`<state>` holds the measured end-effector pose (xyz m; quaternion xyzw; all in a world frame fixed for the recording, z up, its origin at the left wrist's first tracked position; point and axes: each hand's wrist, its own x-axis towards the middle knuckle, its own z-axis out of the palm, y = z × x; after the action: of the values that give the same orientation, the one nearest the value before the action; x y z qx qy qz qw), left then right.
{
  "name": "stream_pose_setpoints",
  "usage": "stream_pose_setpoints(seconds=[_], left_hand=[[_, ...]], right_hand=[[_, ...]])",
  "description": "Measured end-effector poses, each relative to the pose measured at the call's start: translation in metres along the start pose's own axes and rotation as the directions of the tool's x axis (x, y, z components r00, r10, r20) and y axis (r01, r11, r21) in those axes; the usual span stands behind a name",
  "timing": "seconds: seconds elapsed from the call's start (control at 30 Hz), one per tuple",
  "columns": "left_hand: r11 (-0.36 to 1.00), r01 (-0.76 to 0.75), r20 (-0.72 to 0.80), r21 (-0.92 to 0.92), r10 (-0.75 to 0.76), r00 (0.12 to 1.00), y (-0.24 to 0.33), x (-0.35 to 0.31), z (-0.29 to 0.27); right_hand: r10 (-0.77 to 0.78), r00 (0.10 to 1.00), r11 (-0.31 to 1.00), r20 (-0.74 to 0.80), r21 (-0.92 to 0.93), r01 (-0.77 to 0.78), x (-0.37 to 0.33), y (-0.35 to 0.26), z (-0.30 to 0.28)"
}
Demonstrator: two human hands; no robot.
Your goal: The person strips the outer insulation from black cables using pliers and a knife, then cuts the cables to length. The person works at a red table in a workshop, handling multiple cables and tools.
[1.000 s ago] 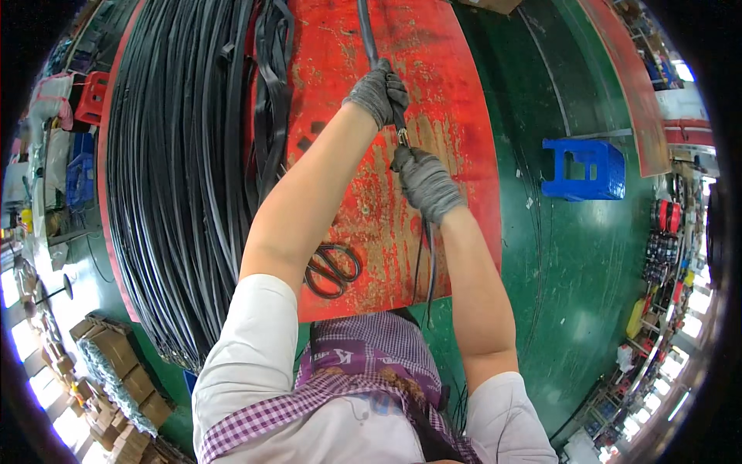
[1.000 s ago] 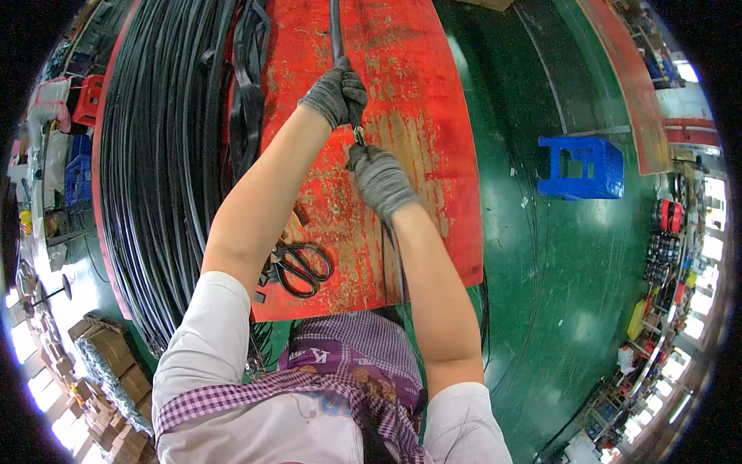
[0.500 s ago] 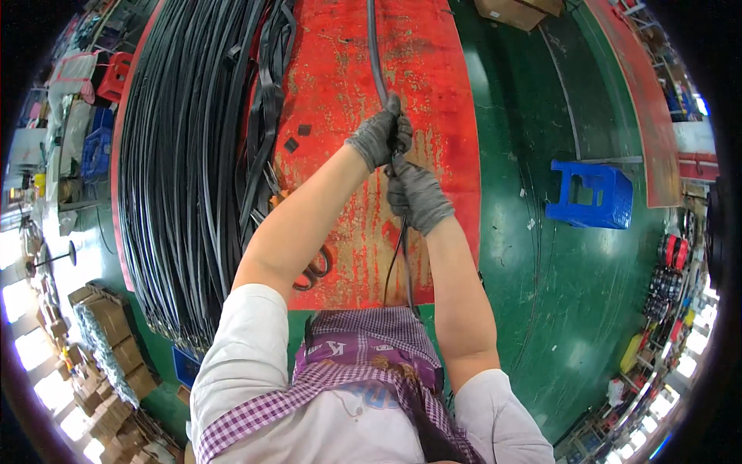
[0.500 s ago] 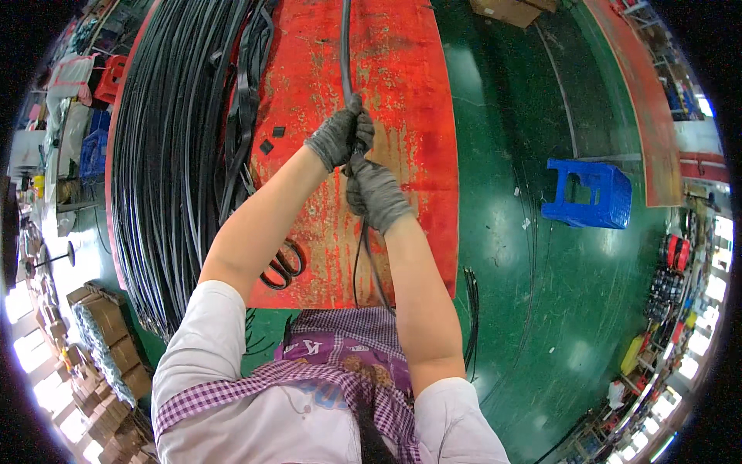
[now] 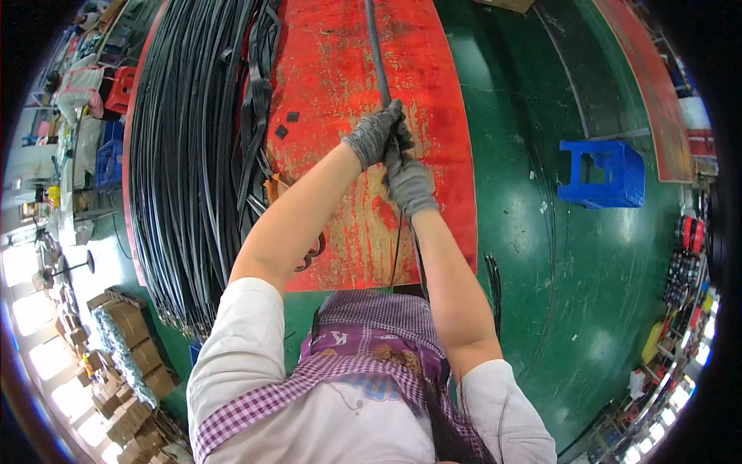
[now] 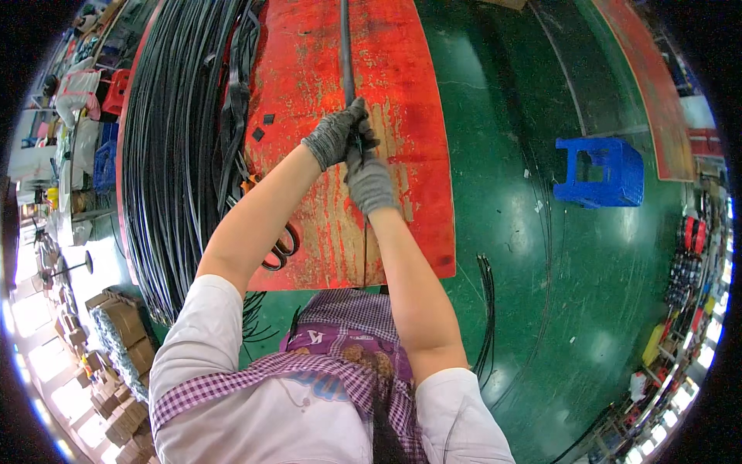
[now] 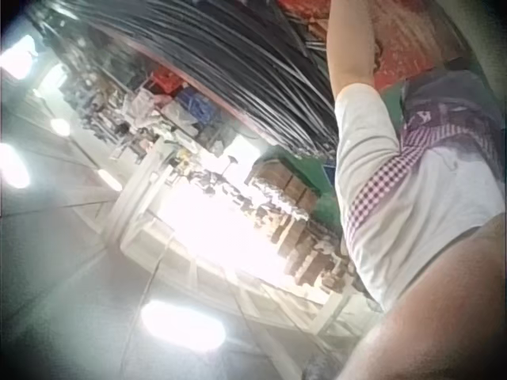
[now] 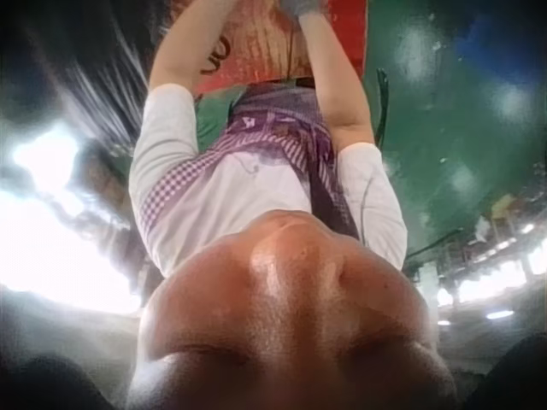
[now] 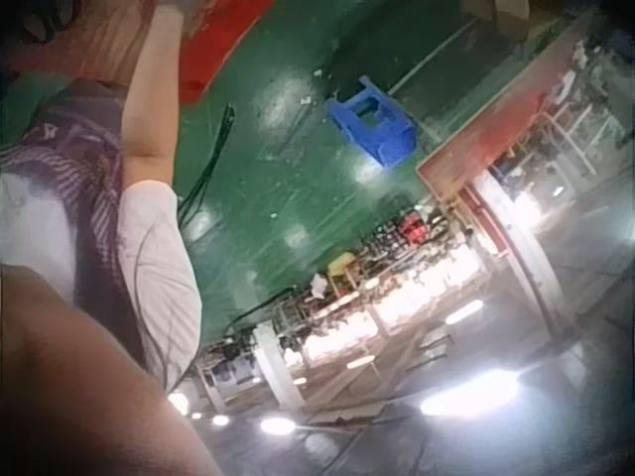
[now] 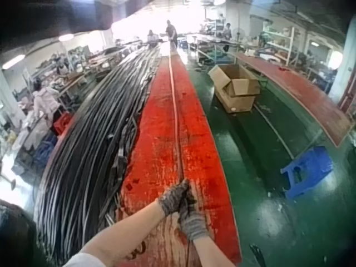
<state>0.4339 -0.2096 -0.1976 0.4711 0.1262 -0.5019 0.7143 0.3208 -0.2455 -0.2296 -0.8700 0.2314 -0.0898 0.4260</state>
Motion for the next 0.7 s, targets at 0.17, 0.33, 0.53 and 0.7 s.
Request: stream_pose_setpoints(seconds=[0.17, 0.33, 0.53, 0.7], left_hand=[[0.997, 0.065, 0.026, -0.049, -0.064, 0.998, -0.015, -0.023, -0.013], [0.987, 0.141, 0.293, 0.076, -0.158, 0.943, -0.047, -0.068, -0.026], [0.819, -0.257, 0.148, 0.513, 0.210, 0.966, 0.014, -0.076, -0.046], [0.566, -0.483, 0.191, 0.668, 0.497, 0.846, 0.074, -0.083, -0.048]], right_hand=[[0.117, 0.991, 0.934, 0.070, -0.346, -0.086, -0.039, -0.023, -0.003], [0.455, 0.826, 0.695, 0.332, 0.448, -0.563, -0.043, -0.025, -0.013], [0.049, 0.996, 0.995, -0.080, 0.093, -0.042, -0.034, -0.044, 0.008], [-0.050, 0.985, 0.978, -0.167, -0.208, 0.014, 0.006, -0.114, 0.011]])
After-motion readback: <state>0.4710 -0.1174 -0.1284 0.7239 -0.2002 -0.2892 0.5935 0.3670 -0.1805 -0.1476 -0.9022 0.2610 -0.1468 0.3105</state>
